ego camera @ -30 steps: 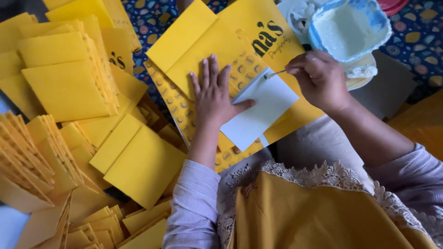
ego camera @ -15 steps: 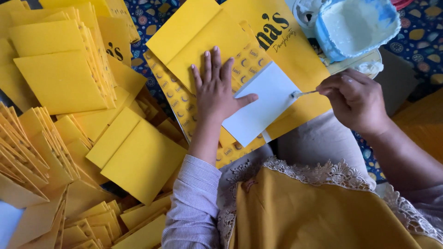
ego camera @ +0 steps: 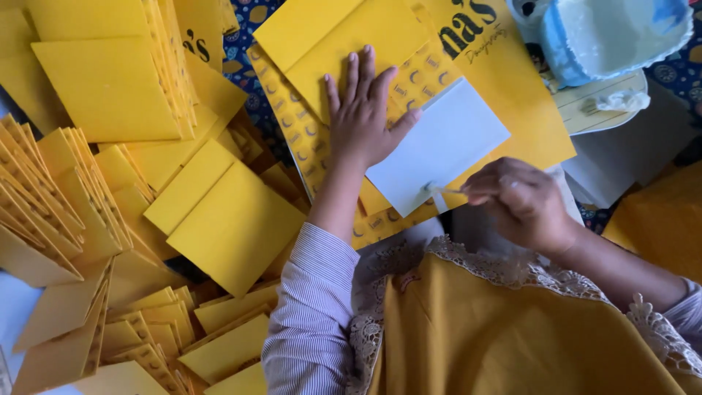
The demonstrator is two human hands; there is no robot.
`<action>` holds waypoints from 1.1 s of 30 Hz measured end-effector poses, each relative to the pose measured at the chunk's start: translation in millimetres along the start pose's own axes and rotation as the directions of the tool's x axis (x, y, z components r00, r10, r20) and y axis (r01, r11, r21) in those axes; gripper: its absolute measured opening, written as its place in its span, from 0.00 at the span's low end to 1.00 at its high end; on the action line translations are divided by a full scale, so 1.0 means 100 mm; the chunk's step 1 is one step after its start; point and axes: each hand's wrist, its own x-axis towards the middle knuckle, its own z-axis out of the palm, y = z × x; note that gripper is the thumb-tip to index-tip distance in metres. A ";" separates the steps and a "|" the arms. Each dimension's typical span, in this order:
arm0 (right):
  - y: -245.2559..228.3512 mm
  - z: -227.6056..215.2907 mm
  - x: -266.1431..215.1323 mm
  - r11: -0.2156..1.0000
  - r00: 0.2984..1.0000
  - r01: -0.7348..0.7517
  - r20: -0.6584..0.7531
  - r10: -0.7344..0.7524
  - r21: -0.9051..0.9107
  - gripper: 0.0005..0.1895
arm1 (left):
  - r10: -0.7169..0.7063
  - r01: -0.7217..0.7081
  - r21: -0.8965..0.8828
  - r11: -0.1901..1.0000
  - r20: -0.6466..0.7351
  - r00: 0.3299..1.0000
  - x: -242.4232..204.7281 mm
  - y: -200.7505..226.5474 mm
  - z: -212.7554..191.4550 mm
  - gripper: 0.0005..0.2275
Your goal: Applying glue to yellow paper sheets and folding them to assemble bags
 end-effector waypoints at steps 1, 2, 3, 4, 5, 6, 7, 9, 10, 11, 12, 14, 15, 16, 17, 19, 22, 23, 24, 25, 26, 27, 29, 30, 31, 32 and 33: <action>-0.04 0.02 0.02 1.000 1.000 0.002 0.003 -0.002 0.002 0.11 | -0.004 0.004 0.000 1.000 0.000 1.000 0.00 0.00 -0.02 0.37; -0.08 0.05 0.05 0.999 0.999 0.025 0.026 -0.026 0.020 0.12 | -0.019 0.019 -0.065 0.998 -0.001 1.000 0.00 -0.01 -0.03 0.36; -0.13 0.07 0.07 0.998 0.998 0.049 0.049 -0.051 0.038 0.12 | -0.033 0.033 -0.129 0.991 0.000 0.999 0.00 -0.01 -0.05 0.34; -0.15 0.10 0.08 0.998 0.997 0.051 0.053 -0.053 0.040 0.12 | -0.038 0.038 -0.130 0.991 -0.001 0.999 0.01 -0.03 -0.07 0.34; -0.18 0.14 0.10 0.995 0.994 0.093 0.050 -0.095 0.045 0.12 | -0.039 0.043 -0.196 0.980 0.025 0.999 0.02 -0.04 -0.09 0.35; -0.20 0.17 0.11 0.990 0.990 0.134 0.047 -0.136 0.050 0.11 | -0.038 0.050 -0.261 0.964 0.052 0.998 0.02 -0.05 -0.11 0.35; -0.21 0.20 0.09 0.989 0.989 0.135 0.051 -0.138 0.053 0.11 | -0.042 0.054 -0.261 0.964 0.051 0.998 0.03 -0.06 -0.15 0.35; -0.23 0.26 0.07 0.987 0.984 0.150 0.087 -0.154 0.053 0.13 | -0.037 0.090 -0.387 0.918 0.144 0.989 0.08 -0.07 -0.24 0.39; -0.23 0.26 0.08 0.987 0.984 0.151 0.087 -0.156 0.054 0.13 | -0.038 0.091 -0.387 0.918 0.143 0.989 0.08 -0.10 -0.26 0.39; -0.23 0.26 0.09 0.987 0.986 0.150 0.067 -0.154 0.058 0.14 | -0.026 0.105 -0.488 0.866 0.166 0.986 0.09 -0.12 -0.28 0.40; -0.23 0.25 0.11 0.986 0.987 0.151 0.049 -0.154 0.065 0.15 | -0.014 0.122 -0.583 0.804 0.187 0.982 0.09 -0.16 -0.30 0.40; -0.19 0.26 0.12 0.987 0.991 0.133 0.022 -0.135 0.090 0.14 | -0.015 0.138 -0.593 0.793 0.207 0.978 0.10 -0.15 -0.35 0.41; -0.17 0.26 0.13 0.987 0.994 0.113 -0.007 -0.112 0.114 0.14 | -0.013 0.152 -0.604 0.783 0.229 0.973 0.11 -0.14 -0.37 0.41; -0.18 0.28 0.20 0.987 0.993 0.114 -0.007 -0.114 0.112 0.14 | -0.013 0.151 -0.604 0.782 0.227 0.974 0.11 -0.14 -0.36 0.41; -0.19 0.29 0.27 0.987 0.993 0.117 -0.041 -0.113 0.109 0.12 | -0.014 0.148 -0.602 0.785 0.222 0.975 0.11 -0.14 -0.36 0.41; -0.21 0.33 0.44 0.986 0.990 0.124 -0.074 -0.116 0.108 0.10 | -0.019 0.148 -0.598 0.788 0.215 0.976 0.11 -0.15 -0.34 0.41; -0.23 0.45 0.69 0.979 0.979 0.188 -0.098 -0.180 0.077 0.08 | -0.023 0.152 -0.576 0.803 0.224 0.974 0.12 -0.17 -0.31 0.39; -0.22 0.49 0.76 0.980 0.979 0.197 -0.070 -0.194 0.036 0.07 | -0.022 0.148 -0.577 0.803 0.219 0.975 0.11 -0.17 -0.32 0.38; -0.21 0.53 0.82 0.979 0.978 0.202 -0.045 -0.203 -0.007 0.06 | -0.014 0.139 -0.579 0.803 0.216 0.976 0.12 -0.16 -0.33 0.37; -0.21 0.56 0.83 0.979 0.978 0.202 -0.046 -0.202 -0.007 0.06 | -0.013 0.139 -0.579 0.804 0.217 0.976 0.12 -0.17 -0.32 0.37; -0.19 0.59 0.85 0.978 0.978 0.207 -0.022 -0.207 -0.006 0.07 | -0.011 0.133 -0.587 0.799 0.206 0.978 0.12 -0.18 -0.30 0.36; -0.17 0.61 0.86 0.977 0.977 0.211 0.002 -0.211 -0.005 0.08 | -0.009 0.126 -0.594 0.794 0.196 0.981 0.11 -0.18 -0.29 0.34; -0.21 0.59 0.89 0.977 0.977 0.211 0.020 -0.210 -0.028 0.08 | 0.002 0.094 -0.523 0.847 0.181 0.983 0.12 -0.24 -0.17 0.31; -0.23 0.58 0.89 0.977 0.978 0.207 0.033 -0.205 -0.055 0.09 | 0.023 0.056 -0.448 0.892 0.169 0.985 0.12 -0.26 -0.11 0.30; -0.25 0.57 0.87 0.978 0.979 0.201 0.033 -0.199 -0.054 0.09 | 0.024 0.058 -0.449 0.891 0.175 0.984 0.10 -0.22 -0.17 0.30; -0.25 0.56 0.88 0.969 0.972 0.233 0.050 -0.229 -0.083 0.07 | 0.013 0.075 -0.418 0.905 0.204 0.979 0.10 -0.19 -0.25 0.34; -0.26 0.55 0.89 0.958 0.964 0.264 0.068 -0.258 -0.111 0.06 | 0.001 0.091 -0.385 0.918 0.232 0.973 0.11 -0.16 -0.32 0.39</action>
